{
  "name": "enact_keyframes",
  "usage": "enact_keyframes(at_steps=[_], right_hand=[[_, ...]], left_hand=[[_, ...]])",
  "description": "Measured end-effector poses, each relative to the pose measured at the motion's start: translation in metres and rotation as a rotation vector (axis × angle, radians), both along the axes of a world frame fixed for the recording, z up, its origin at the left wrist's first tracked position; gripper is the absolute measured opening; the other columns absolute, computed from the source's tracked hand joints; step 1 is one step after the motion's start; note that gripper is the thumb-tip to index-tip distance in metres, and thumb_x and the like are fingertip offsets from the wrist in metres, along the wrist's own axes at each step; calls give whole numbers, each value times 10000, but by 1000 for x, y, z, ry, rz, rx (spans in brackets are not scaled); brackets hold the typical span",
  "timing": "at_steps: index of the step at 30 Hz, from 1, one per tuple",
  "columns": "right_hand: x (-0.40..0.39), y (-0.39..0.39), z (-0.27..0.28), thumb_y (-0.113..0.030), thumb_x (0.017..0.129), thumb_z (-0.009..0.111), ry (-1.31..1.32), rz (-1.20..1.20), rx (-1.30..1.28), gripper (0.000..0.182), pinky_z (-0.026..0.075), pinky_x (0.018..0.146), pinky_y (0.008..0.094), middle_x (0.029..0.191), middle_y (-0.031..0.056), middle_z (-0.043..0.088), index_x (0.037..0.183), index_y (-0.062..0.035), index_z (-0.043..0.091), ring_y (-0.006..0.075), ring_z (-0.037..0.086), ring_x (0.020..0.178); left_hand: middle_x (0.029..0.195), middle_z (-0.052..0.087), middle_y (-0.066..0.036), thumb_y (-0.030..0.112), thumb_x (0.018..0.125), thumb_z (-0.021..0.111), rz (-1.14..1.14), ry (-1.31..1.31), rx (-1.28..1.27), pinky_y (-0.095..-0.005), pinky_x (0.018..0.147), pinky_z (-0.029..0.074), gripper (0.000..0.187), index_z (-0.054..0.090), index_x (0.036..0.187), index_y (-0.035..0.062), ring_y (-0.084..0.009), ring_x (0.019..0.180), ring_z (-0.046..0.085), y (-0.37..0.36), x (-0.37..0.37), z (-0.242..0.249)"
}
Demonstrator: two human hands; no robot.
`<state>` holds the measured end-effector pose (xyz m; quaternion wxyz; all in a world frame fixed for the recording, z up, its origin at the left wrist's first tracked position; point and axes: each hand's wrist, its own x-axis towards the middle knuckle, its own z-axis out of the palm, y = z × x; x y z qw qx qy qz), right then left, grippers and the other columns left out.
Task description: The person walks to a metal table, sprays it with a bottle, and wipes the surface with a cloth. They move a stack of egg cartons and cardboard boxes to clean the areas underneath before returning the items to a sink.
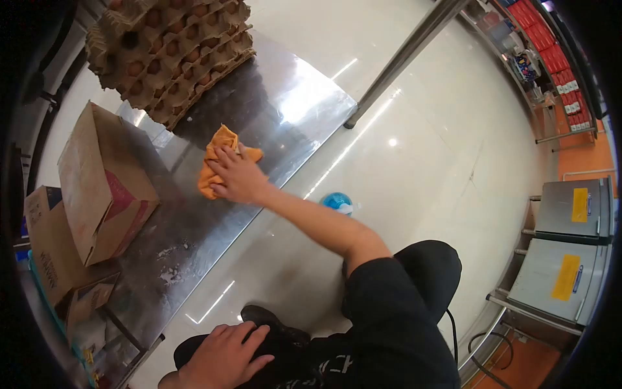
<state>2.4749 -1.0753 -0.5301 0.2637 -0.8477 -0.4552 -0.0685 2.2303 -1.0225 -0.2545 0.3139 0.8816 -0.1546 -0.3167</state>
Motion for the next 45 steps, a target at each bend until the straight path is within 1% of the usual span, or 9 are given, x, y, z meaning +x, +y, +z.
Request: enact_keyframes(at_steps=[2,3,4,11,14,20,27,30,45], right_hand=[[31,-34,15,-457,850,537,237,78,-52,612,293,1057,521,1389,184,411,1326,-80,463,388,409,1266],[47,-56,31,-416,832,567,469,-175,-101,557,346,1024,488,1357,176,446,1286,-99,505,378,462,1210],[80,-82,-9,-382,827,575,72,-250,-33,507,389,986,462,1317,182,485,1260,-122,527,382,504,1151],[120,-150,-13,-386,871,525,-207,-894,-53,504,322,1010,453,1168,177,540,1237,-41,548,339,475,1103],[64,-99,-15,-383,866,527,-98,-729,161,429,353,960,523,1213,197,523,1153,-69,585,411,449,1150],[33,-87,-11,-387,812,560,-156,-133,-6,491,345,959,524,1182,196,493,1187,-72,576,362,465,1134],[140,-165,-10,-367,868,525,-260,-756,-228,277,428,732,528,1006,133,567,1058,-175,588,338,540,937],[119,-151,-6,-330,852,540,-266,-666,-196,319,417,709,474,927,142,575,1010,-61,606,309,550,872],[90,-142,-16,-318,768,699,-219,-392,-61,315,380,629,384,839,118,551,962,-107,569,270,552,755]], left_hand=[[1094,535,-197,224,887,580,31,-8,30,-428,851,429,410,499,1218,-5,-368,955,537,-6,-3,6],[1093,536,-197,227,887,580,53,-7,44,-430,842,432,410,500,1216,-4,-370,949,539,-9,-5,9],[1095,537,-196,231,886,583,74,-75,41,-429,828,438,408,503,1214,1,-373,937,541,-12,-9,9],[1028,547,-141,338,880,611,24,-148,98,-368,806,451,461,526,1206,24,-293,875,575,-20,-38,18],[1045,548,-147,341,882,610,-1,-143,141,-374,820,452,468,522,1216,24,-307,890,575,-22,-45,23],[1060,557,-163,339,878,615,35,-54,145,-383,834,456,473,510,1221,31,-321,909,584,-16,-38,21],[1050,570,-183,343,886,610,74,-30,145,-409,833,467,469,507,1209,20,-343,916,593,-2,-39,12],[1047,566,-182,346,886,610,25,-12,108,-409,829,467,477,502,1211,14,-340,915,592,2,-31,9],[1101,535,-196,215,885,592,-8,117,-9,-410,848,438,425,490,1229,-13,-358,953,536,3,27,-21]])
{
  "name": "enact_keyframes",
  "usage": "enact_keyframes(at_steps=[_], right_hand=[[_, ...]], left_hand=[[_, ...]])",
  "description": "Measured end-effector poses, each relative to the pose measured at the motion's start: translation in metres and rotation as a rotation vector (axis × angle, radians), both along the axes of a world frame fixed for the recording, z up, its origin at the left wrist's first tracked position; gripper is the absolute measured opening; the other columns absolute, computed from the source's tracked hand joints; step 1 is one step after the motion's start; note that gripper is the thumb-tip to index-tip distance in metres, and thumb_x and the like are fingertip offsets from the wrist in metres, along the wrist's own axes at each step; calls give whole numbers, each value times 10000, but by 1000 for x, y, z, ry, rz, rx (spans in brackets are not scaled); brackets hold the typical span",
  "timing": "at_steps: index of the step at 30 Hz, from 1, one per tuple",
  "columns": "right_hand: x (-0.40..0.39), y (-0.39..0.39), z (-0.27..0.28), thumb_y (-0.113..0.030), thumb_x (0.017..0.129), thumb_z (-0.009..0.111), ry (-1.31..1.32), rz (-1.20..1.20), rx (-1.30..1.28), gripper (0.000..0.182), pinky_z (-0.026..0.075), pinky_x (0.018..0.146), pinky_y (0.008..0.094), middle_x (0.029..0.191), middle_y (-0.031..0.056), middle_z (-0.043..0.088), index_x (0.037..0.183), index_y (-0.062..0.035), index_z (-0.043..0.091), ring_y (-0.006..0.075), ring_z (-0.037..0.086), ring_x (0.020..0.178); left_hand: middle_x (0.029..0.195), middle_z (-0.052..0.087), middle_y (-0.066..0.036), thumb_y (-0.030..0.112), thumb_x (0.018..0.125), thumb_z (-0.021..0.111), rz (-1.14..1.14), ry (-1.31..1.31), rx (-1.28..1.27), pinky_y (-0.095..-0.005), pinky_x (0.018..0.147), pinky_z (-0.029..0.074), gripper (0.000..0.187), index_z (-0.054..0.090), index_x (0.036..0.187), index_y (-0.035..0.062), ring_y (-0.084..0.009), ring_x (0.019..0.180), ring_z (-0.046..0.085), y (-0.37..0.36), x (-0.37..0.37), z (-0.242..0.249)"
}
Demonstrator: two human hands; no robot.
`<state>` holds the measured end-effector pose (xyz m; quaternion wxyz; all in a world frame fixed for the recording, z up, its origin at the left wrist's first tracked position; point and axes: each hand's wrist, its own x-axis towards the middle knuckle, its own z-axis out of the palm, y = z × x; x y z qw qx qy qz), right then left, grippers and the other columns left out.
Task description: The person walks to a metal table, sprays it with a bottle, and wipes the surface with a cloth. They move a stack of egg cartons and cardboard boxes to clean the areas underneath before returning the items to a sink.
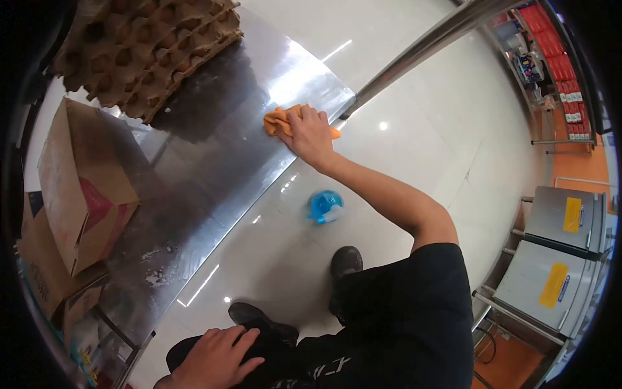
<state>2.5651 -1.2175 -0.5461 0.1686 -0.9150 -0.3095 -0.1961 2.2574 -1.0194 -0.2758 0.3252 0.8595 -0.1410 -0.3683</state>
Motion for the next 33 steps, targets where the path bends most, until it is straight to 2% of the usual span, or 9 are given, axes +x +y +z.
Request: enact_keyframes(at_steps=[8,15,21,23,24,25,27,31,33], right_hand=[[78,-29,8,-342,818,647,-26,-275,-14,284,394,647,430,828,108,580,911,-93,547,275,571,773],[-19,-8,9,-347,732,729,104,119,-66,382,406,679,418,893,155,516,989,-118,563,316,553,847],[60,-47,9,-230,775,700,-27,-269,-30,315,450,552,434,806,162,560,995,-58,554,298,574,697],[27,-29,12,-188,815,651,59,-105,-52,323,468,566,428,883,145,583,1095,-72,538,307,598,737],[2,-12,11,-171,824,612,418,-12,-101,306,484,617,436,896,128,586,1112,-92,548,296,598,785],[-30,5,30,-180,814,599,331,243,-68,280,491,678,444,924,129,579,1081,-106,558,305,587,842],[-74,22,14,-175,767,618,240,310,-88,253,480,681,428,932,137,541,1005,-117,554,332,569,823],[-36,-15,3,-149,749,625,126,249,-12,294,461,632,396,906,122,541,1022,-92,534,318,561,752],[3,-47,-12,-159,745,644,29,18,-34,296,462,627,426,889,117,567,1014,-85,544,287,577,780]], left_hand=[[1104,533,-195,217,893,580,-4,74,-45,-414,854,437,411,494,1229,-4,-364,957,530,-1,33,-7],[1115,529,-196,229,895,579,-38,112,-57,-423,879,423,420,491,1234,-3,-365,986,524,2,52,-21],[1083,550,-182,310,887,605,-86,56,-68,-409,846,451,463,492,1226,15,-343,950,567,11,60,-33],[1050,558,-177,335,883,615,-117,19,-85,-404,822,467,478,495,1212,10,-334,907,589,13,64,-38],[1051,558,-176,331,882,617,-116,-9,-105,-404,819,467,475,495,1209,9,-334,903,588,12,65,-40],[1053,557,-175,327,881,619,-118,-32,-128,-404,817,468,472,496,1206,7,-333,899,588,11,66,-42],[1049,560,-174,324,878,621,-137,-6,-110,-406,816,467,465,499,1203,14,-336,895,587,10,68,-49],[1040,569,-173,320,875,624,-80,29,-77,-407,817,465,454,501,1203,30,-344,888,585,9,75,-47],[1040,572,-172,320,875,624,-71,62,-21,-404,824,464,450,501,1201,35,-344,899,586,10,71,-41]])
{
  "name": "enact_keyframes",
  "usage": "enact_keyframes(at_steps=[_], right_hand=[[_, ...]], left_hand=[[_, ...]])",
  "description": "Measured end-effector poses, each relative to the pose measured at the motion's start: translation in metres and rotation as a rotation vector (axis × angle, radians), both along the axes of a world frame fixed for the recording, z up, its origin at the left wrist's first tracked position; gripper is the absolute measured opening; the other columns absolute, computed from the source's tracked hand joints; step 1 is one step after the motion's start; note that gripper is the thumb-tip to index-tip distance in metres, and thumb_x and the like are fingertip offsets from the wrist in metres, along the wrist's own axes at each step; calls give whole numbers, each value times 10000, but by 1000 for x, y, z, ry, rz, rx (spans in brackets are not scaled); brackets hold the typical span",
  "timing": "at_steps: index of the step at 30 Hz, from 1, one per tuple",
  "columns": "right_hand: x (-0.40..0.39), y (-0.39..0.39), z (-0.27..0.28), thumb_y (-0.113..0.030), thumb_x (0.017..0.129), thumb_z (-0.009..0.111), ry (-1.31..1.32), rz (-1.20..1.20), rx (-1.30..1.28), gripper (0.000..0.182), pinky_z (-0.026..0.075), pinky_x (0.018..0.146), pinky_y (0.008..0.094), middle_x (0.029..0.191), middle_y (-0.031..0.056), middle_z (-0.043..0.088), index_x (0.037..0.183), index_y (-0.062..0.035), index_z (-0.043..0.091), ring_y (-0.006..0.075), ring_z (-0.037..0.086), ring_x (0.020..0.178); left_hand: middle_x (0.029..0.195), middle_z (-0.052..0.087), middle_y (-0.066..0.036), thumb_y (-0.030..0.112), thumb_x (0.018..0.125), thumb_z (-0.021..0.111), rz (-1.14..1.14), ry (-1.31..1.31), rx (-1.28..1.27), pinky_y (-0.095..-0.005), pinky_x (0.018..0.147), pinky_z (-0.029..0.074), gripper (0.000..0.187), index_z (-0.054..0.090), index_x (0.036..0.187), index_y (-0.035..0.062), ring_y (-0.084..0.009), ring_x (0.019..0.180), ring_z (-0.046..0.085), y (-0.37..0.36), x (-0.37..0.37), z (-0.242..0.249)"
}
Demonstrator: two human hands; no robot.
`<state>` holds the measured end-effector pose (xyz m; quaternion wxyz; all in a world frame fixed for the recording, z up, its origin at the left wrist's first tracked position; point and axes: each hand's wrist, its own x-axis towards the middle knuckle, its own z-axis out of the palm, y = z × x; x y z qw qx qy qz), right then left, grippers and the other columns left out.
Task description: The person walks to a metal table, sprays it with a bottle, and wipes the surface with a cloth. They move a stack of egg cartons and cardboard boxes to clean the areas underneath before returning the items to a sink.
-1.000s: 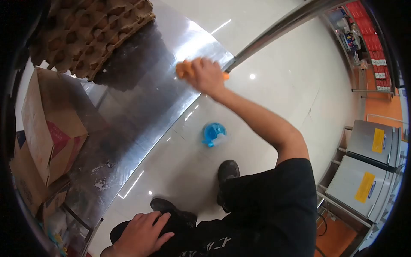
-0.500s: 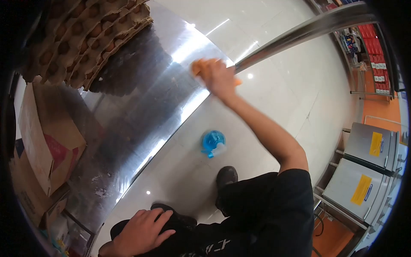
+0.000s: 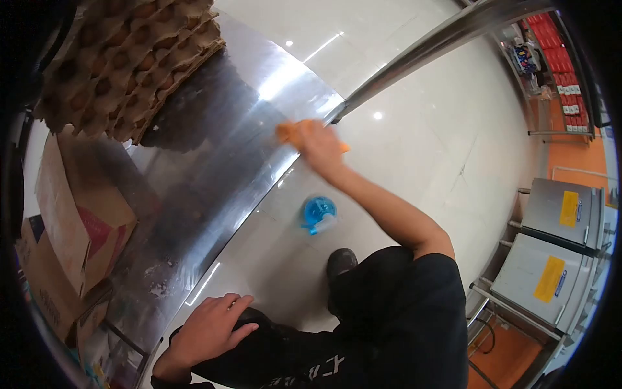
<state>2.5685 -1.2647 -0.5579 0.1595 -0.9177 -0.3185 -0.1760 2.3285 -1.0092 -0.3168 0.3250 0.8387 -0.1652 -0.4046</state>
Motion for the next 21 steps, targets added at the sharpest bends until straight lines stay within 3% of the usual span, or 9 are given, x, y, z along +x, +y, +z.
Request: enact_keyframes(at_steps=[2,7,12,15,16,17,18,19,21], right_hand=[[22,-19,21,-223,788,667,91,-284,-17,244,461,601,436,818,143,577,948,-70,563,314,581,714],[-12,30,16,-248,833,618,332,-220,-80,256,477,636,448,872,176,588,986,-52,555,327,597,757],[-138,138,40,-261,808,575,465,641,-267,392,495,778,438,1080,102,600,1171,-111,572,267,595,990],[-137,149,70,-287,813,560,450,927,-8,392,490,828,448,1133,100,598,1183,-160,579,288,594,1032],[-121,158,54,-333,842,540,375,772,-75,351,477,877,450,1172,100,589,1159,-190,593,300,587,1059],[-101,140,124,-319,859,525,701,406,16,308,474,868,457,1133,107,599,1118,-180,617,314,589,1006],[-61,130,69,-286,839,539,193,542,205,272,477,840,471,1077,111,615,1068,-181,642,327,583,963],[-34,109,128,-232,808,564,426,492,218,228,483,797,462,1017,101,627,1006,-182,664,327,573,943],[31,65,74,-296,786,653,170,127,67,257,468,772,432,993,75,646,966,-114,667,297,598,883]], left_hand=[[1041,573,-173,321,876,623,9,7,24,-404,827,463,447,501,1199,37,-342,905,587,0,-6,6],[1035,571,-177,329,881,617,-21,-106,-63,-412,819,462,449,500,1195,30,-334,905,589,-12,-28,12],[1027,573,-167,332,880,618,-2,-72,49,-411,816,465,441,502,1190,41,-334,899,588,-19,-40,27],[1034,574,-163,335,879,620,103,-68,141,-410,817,466,443,504,1198,50,-339,900,586,-14,-57,43],[1037,575,-162,336,878,621,146,-76,158,-409,816,467,445,505,1201,53,-342,899,586,-13,-65,48],[1045,573,-165,336,879,620,157,-103,162,-407,820,465,451,503,1208,50,-343,901,585,-14,-75,55],[1053,572,-167,336,879,619,169,-133,166,-405,823,463,458,501,1215,48,-344,903,584,-16,-86,62],[1060,570,-170,336,880,619,178,-163,174,-403,827,461,464,499,1222,46,-344,905,583,-18,-95,67],[1076,566,-174,338,887,612,150,-194,88,-396,838,457,472,494,1234,41,-344,914,582,-19,-106,65]])
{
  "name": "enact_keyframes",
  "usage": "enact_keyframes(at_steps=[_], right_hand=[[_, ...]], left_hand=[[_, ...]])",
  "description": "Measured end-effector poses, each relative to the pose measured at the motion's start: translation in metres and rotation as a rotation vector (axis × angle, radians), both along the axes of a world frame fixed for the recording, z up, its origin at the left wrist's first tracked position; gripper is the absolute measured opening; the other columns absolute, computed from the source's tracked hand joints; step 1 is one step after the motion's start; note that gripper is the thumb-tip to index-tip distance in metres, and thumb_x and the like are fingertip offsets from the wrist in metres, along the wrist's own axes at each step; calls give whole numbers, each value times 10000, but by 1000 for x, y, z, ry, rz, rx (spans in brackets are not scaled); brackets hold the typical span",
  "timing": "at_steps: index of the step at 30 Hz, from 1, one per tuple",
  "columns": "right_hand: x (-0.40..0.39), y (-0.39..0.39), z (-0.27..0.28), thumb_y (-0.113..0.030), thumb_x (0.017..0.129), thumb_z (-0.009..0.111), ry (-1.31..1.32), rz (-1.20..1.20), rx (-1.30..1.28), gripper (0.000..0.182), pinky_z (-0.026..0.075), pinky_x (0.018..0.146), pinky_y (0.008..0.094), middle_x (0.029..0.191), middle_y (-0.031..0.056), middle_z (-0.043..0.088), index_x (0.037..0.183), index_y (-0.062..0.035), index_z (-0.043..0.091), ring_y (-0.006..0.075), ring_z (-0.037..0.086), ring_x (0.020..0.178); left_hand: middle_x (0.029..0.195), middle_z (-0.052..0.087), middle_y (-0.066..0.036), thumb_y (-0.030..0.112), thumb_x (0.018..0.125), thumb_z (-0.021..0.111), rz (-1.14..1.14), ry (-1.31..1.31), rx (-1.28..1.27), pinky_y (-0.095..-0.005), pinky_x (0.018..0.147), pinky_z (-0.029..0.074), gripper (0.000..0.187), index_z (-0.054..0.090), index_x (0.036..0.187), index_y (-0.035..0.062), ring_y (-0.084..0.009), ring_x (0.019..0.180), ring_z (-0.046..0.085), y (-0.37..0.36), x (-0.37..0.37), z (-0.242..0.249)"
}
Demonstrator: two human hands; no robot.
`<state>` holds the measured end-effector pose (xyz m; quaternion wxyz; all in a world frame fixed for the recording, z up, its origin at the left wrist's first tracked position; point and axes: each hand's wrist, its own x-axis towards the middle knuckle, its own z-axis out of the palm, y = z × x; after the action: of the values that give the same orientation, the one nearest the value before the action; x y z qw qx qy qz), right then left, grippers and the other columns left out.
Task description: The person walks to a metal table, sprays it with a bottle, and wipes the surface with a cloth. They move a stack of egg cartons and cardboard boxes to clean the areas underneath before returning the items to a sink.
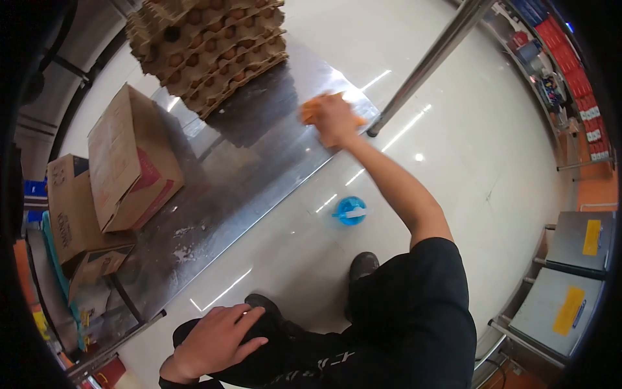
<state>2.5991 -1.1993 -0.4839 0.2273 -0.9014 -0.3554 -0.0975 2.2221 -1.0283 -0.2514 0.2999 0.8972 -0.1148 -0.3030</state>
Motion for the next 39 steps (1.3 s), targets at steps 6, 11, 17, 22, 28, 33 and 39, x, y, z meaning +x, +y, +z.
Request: enact_keyframes(at_steps=[6,11,17,22,28,33,39], right_hand=[[66,-7,-66,-418,887,499,-106,-807,-187,496,365,957,512,1158,225,570,1211,-48,564,387,502,1122],[-24,97,-66,-449,912,423,44,-247,-181,606,291,1051,538,1360,250,415,1341,-22,443,419,389,1258],[-159,138,-2,-369,809,600,421,641,-201,427,423,919,487,1146,187,574,1079,-38,620,353,515,1126],[-207,88,82,-409,789,671,969,740,-92,458,480,817,403,985,185,627,1036,-37,574,361,610,936],[-245,43,100,-324,805,721,1020,811,60,399,486,807,361,982,177,627,985,-31,518,269,620,952],[-169,-9,104,-247,820,733,1190,609,-166,474,481,893,308,1097,133,615,1185,-18,535,192,595,1029],[-136,-114,89,-317,682,839,647,227,-465,640,543,717,352,912,154,662,1159,8,561,256,659,849]], left_hand=[[1087,561,-173,352,911,578,18,55,47,-383,856,451,474,488,1247,31,-337,934,582,-1,-6,18],[1083,575,-156,369,913,570,63,168,63,-389,850,457,474,492,1250,46,-339,939,587,-6,-24,23],[1105,583,-142,389,898,587,124,111,100,-407,866,462,508,484,1280,70,-361,951,584,-9,-22,22],[1226,517,-213,424,800,695,374,-85,455,-433,905,452,761,357,1382,71,-384,1049,567,-6,-30,18],[1150,578,-203,255,714,773,441,61,-463,-406,815,499,722,416,1315,74,-356,966,620,38,18,-102],[891,651,-161,131,699,716,223,-95,-342,-384,750,495,316,603,978,34,-342,877,633,21,-8,-165],[843,655,-155,108,694,681,130,86,-95,-414,723,490,203,619,873,34,-349,835,628,24,-42,-211]])
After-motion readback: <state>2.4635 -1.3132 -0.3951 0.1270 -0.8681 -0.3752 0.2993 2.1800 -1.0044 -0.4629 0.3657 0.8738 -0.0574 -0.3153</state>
